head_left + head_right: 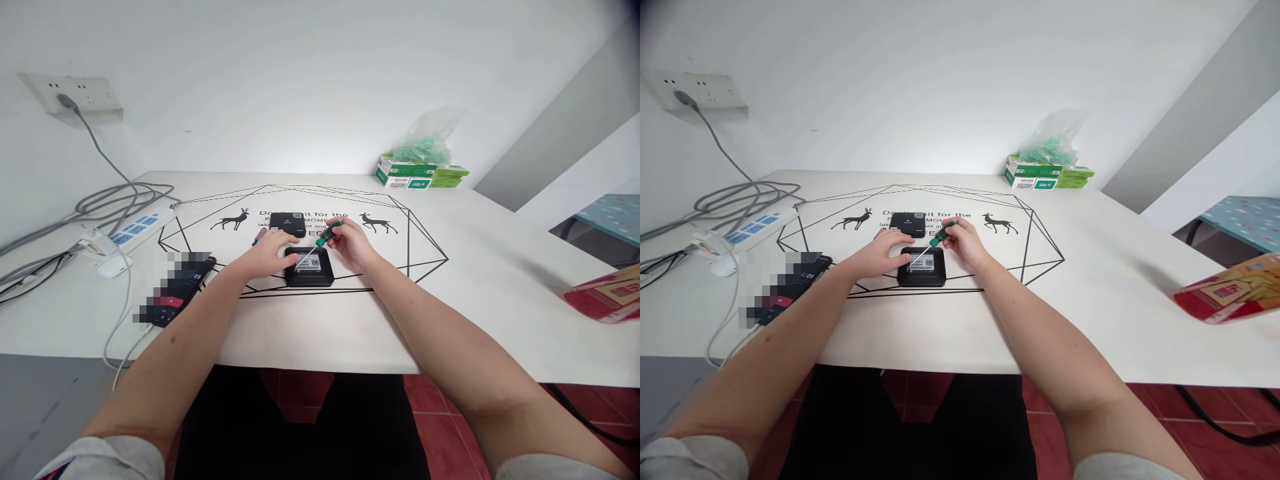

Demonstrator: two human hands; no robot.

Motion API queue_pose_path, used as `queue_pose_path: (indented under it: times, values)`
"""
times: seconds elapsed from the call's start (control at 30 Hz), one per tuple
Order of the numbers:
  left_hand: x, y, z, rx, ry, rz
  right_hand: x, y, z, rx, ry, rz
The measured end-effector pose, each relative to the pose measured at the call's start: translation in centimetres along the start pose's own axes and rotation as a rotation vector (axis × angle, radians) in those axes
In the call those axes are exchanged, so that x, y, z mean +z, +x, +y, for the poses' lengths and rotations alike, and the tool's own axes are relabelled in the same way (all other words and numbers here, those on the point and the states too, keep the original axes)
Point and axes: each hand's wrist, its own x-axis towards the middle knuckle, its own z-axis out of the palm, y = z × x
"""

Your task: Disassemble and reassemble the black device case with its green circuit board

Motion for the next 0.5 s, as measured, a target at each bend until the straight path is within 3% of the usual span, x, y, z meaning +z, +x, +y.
queue_pose_path:
  times: [0.3, 0.5]
  values:
    - [0.0, -0.11, 0.01, 0.035, -0.021, -0.161, 0.31, -0.29, -0.16, 0.004, -0.025, -0.039]
    - [-0.21, -0.25, 0.01, 0.054, -0.014, -0.185, 0.23, -0.27, -0.01, -0.003, -0.034, -0.036]
